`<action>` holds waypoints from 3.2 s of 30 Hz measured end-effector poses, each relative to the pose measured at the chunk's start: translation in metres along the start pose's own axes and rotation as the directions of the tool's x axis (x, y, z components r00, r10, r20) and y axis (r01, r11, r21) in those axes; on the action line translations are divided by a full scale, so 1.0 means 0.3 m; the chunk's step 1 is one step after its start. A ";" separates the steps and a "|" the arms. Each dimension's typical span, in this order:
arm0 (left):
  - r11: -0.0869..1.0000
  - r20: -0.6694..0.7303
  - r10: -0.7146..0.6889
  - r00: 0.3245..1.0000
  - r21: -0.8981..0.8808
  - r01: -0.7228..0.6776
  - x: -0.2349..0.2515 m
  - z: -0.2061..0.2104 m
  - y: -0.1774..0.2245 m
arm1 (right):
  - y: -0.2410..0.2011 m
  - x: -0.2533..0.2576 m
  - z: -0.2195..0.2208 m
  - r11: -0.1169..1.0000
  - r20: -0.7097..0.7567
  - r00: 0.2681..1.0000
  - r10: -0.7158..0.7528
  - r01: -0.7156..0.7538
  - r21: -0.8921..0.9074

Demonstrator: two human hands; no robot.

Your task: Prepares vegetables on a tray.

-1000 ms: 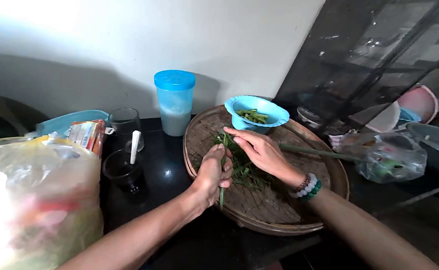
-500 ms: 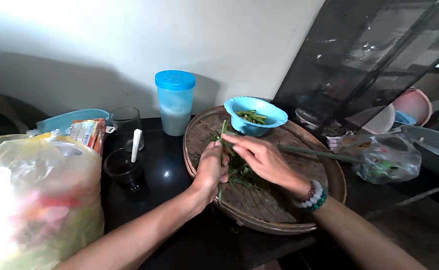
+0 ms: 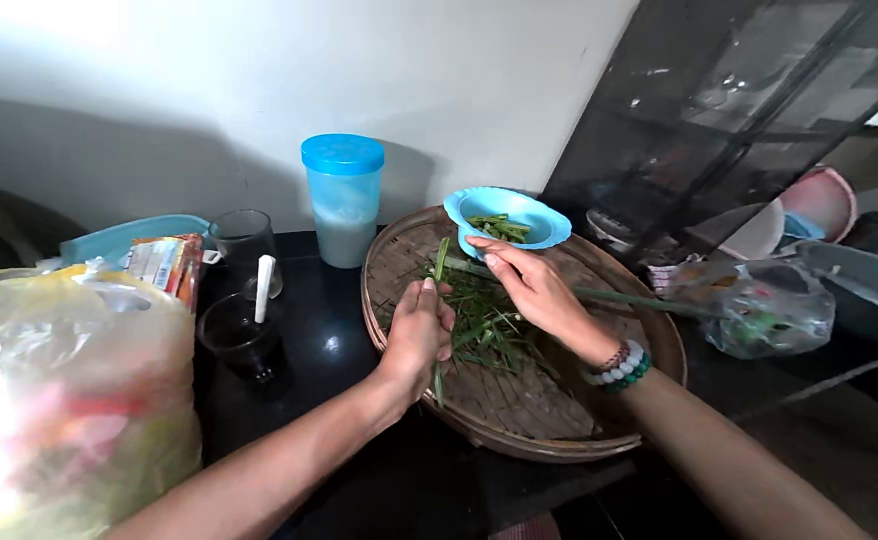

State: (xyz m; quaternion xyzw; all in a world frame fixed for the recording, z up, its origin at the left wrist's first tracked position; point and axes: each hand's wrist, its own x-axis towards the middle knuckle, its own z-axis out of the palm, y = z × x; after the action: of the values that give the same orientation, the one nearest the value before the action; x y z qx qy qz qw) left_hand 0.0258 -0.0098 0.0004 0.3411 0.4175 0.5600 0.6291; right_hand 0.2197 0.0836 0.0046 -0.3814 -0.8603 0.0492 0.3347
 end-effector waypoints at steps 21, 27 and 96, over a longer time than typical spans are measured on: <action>0.949 0.088 -0.180 0.980 -0.248 0.196 0.011 -0.017 0.030 | -0.051 -0.024 0.024 0.995 -0.021 0.995 -0.097 0.096 -0.036; 0.927 0.137 -0.209 0.968 -0.289 0.241 0.028 -0.031 0.030 | -0.086 -0.042 0.067 0.973 0.026 0.984 -0.177 0.179 -0.144; 0.981 0.208 0.095 0.974 0.148 -0.128 -0.013 -0.025 -0.031 | -0.223 -0.051 -0.048 0.992 0.101 0.989 0.104 -0.096 -0.083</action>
State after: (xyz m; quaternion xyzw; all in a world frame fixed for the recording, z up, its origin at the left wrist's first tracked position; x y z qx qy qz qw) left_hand 0.0229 -0.0151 -0.0107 0.4679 0.3761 0.5221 0.6058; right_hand 0.1941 0.0235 0.0304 -0.4339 -0.8576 0.0526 0.2710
